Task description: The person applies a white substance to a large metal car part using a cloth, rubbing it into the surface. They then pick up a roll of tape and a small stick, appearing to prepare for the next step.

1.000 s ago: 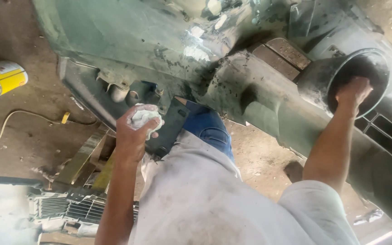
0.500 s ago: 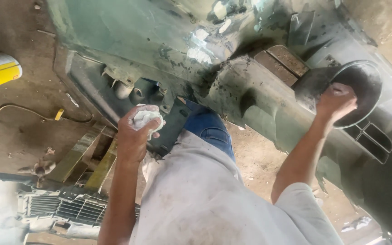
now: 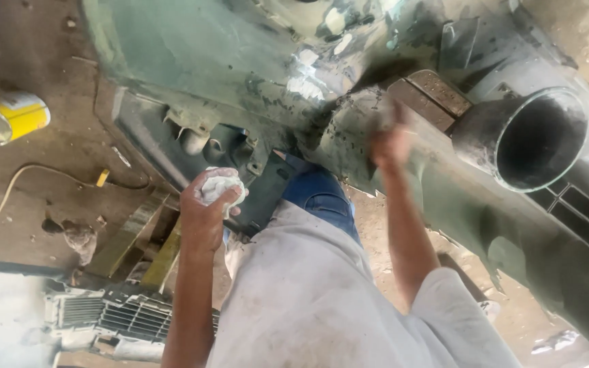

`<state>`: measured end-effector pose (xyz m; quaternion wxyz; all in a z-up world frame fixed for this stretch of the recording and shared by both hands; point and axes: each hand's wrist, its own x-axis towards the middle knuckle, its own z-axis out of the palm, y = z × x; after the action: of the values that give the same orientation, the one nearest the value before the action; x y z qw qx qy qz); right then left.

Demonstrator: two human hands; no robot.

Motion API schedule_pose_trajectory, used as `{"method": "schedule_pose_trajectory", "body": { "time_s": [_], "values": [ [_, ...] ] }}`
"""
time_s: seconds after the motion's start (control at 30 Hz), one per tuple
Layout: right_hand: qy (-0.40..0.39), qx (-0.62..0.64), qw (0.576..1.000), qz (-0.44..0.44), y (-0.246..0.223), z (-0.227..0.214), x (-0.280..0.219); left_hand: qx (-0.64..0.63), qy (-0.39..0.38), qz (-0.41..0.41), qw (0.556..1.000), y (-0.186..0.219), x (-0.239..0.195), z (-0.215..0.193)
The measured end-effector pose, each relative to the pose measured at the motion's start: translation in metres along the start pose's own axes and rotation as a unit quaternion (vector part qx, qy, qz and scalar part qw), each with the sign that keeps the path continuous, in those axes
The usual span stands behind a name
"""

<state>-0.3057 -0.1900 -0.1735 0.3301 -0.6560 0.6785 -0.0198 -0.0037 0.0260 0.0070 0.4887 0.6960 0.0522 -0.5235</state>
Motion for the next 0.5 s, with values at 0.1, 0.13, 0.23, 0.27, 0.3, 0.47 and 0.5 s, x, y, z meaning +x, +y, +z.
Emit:
{"method": "schedule_pose_trajectory", "body": {
  "time_s": [0.1,0.13,0.23,0.27,0.3,0.47,0.5],
  "values": [
    [-0.212,0.050,0.962,-0.164,-0.009,0.102,0.009,0.004,-0.009,0.016,1.000,0.000,0.000,0.001],
    [-0.208,0.054,0.964,-0.160,-0.013,0.122,0.015,0.010,-0.014,0.017,1.000,0.001,-0.001,0.001],
    [-0.224,0.040,0.967,-0.115,-0.026,0.170,0.026,0.026,-0.013,0.017,0.999,0.001,-0.002,-0.001],
    [-0.220,-0.004,0.970,-0.103,-0.033,0.178,0.028,0.006,-0.005,0.016,1.000,-0.001,-0.001,-0.001],
    [-0.215,-0.047,0.971,-0.090,-0.039,0.187,0.030,-0.014,0.003,0.015,1.000,-0.002,0.001,-0.001],
    [-0.240,-0.027,0.958,-0.151,-0.019,0.197,0.020,-0.001,0.000,0.018,1.000,-0.004,0.004,0.001],
    [-0.249,-0.009,0.949,-0.192,-0.006,0.206,0.021,-0.002,-0.010,0.027,1.000,-0.004,0.005,0.002]
  ]
}}
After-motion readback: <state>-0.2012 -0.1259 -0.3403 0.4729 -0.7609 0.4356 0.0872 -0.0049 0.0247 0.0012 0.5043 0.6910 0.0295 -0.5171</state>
